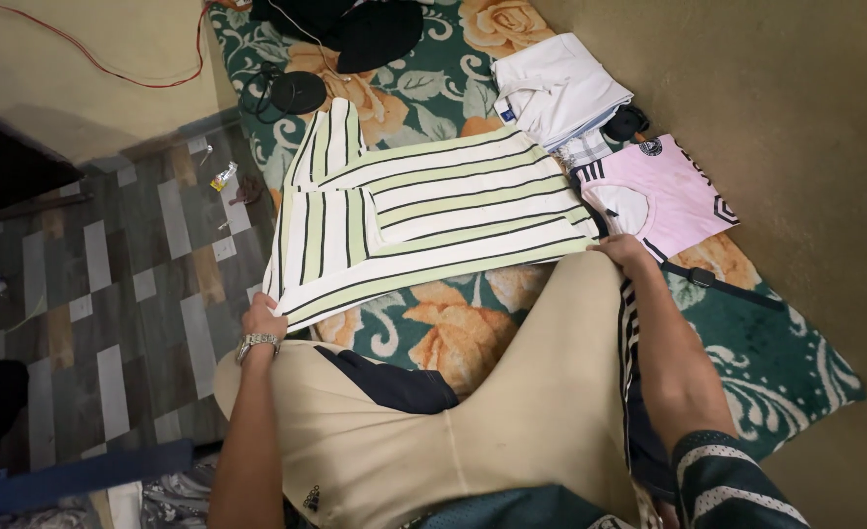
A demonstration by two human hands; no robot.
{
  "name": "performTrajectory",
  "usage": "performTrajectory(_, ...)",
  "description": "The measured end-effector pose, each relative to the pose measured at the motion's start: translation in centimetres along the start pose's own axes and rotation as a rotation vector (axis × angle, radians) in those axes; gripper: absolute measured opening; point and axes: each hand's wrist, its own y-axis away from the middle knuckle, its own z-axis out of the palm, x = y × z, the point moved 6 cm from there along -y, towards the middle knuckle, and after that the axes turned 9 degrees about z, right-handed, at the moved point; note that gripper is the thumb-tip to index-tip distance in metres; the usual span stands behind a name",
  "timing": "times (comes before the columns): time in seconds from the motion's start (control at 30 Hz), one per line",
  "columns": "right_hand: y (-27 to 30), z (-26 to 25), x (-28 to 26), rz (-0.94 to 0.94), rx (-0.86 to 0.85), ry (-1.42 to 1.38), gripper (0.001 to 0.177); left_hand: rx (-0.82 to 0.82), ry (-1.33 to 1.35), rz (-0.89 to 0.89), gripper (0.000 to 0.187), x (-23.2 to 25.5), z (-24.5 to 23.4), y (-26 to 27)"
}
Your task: Folding a striped hoodie on a bed
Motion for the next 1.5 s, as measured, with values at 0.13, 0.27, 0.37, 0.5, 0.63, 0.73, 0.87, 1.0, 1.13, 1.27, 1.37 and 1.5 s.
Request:
performTrajectory(0.13,2.7,-1.9,-0.9,-0.147,-0.120,0.192,0.051,-0.124,-0.172,0.061,0.026,-0.8,1.8,-0.5)
performTrajectory(0.27,-9.1,0.6,11.2,0.023,-0.254,-0.170,0.078,-0.259,-0.343,0.114,0.025,-0.4,3.9,0.3)
performTrajectory(0.37,-14.8,1.9,14.9,-0.154,-0.268,-0.013,0.061,-0.347,-0.544,0.048,0.028,0.3,4.3,0.7)
performTrajectory(0.5,-10.0,1.6,12.5,-0.400,-0.230,0.041,0.044,-0.283,-0.670,0.014,0.013,-2.1,6.7,-2.9)
performTrajectory(0.63,1.4,-0.5,8.0,-0.353,-0.238,-0.054,0.038,-0.331,-0.669,0.003,0.022,-3.3,7.8,-3.2)
performTrajectory(0.73,11.1,-2.7,2.4,-0.301,-0.239,-0.097,0.041,-0.364,-0.684,-0.013,0.027,-1.6,7.2,-1.5)
performTrajectory(0.87,-1.1,0.0,10.7,-0.201,-0.242,-0.306,0.043,-0.341,-0.685,0.005,0.031,0.0,6.4,0.0)
performTrajectory(1.0,4.6,-1.3,8.8,-0.137,-0.238,-0.196,0.055,-0.221,-0.678,0.071,0.030,3.3,4.4,1.5)
performTrajectory(1.13,5.0,-2.7,9.9,-0.144,-0.133,-0.139,0.061,-0.068,-0.592,0.316,0.028,6.5,3.7,3.6)
performTrajectory(1.27,7.7,-5.1,5.3,-0.308,0.065,0.060,0.042,0.072,-0.599,0.631,0.020,9.3,5.3,4.0)
performTrajectory(1.37,15.9,-5.8,-4.9,-0.431,0.090,0.003,0.035,0.092,-0.448,0.695,0.016,11.6,4.3,4.2)
performTrajectory(1.5,17.9,-1.5,-12.8,-0.571,-0.069,-0.155,0.028,0.066,-0.343,0.679,0.017,13.8,3.2,1.6)
